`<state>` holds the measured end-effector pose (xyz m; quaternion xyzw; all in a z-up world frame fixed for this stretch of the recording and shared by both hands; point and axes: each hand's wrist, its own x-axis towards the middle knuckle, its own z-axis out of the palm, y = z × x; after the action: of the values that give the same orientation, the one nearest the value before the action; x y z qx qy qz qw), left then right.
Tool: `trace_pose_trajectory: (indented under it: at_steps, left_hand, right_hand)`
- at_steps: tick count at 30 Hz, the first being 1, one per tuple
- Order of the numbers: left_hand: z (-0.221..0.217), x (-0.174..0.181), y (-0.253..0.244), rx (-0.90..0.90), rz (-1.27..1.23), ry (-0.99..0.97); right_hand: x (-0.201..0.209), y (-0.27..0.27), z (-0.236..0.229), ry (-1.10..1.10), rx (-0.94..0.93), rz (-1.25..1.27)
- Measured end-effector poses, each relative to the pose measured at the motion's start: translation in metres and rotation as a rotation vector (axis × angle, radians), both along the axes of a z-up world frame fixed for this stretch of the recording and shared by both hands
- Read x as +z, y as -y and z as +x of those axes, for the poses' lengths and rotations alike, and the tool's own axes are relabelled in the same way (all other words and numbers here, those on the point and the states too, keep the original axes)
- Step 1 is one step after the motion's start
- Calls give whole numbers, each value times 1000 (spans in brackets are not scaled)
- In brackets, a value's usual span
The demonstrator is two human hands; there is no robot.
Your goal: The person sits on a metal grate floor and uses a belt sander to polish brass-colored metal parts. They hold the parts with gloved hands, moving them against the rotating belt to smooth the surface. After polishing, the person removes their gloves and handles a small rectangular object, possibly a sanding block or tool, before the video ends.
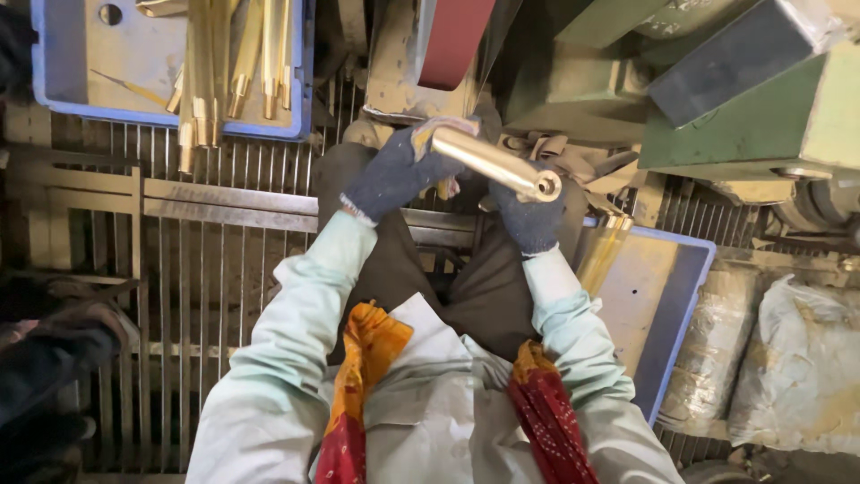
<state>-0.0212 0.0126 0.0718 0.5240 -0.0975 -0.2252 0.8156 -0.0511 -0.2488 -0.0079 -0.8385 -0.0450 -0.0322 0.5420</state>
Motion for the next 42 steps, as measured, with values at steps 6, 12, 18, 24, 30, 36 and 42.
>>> trace_pose_trajectory:
  at_steps: [6,12,18,24,30,36,42]
  left_hand:
    - [37,-54,14,148,-25,-120]
    - [42,-87,11,289,5,-246]
    - [40,-107,-14,488,123,-399]
    - [37,-134,-33,479,160,-321]
    - [42,-162,22,514,425,105]
    - [52,-120,7,332,315,-518]
    - [44,-140,-24,512,118,-366]
  right_hand:
    - [2,-10,31,-245,-51,397]
    - [5,-36,50,-388,-116,277]
    - [-12,-83,62,-510,-136,236]
    - [-8,-101,64,-545,-77,407]
    - [11,-60,48,-506,-248,360]
    - [3,-69,52,-484,-162,278]
    - [-4,-104,63,-654,-167,383]
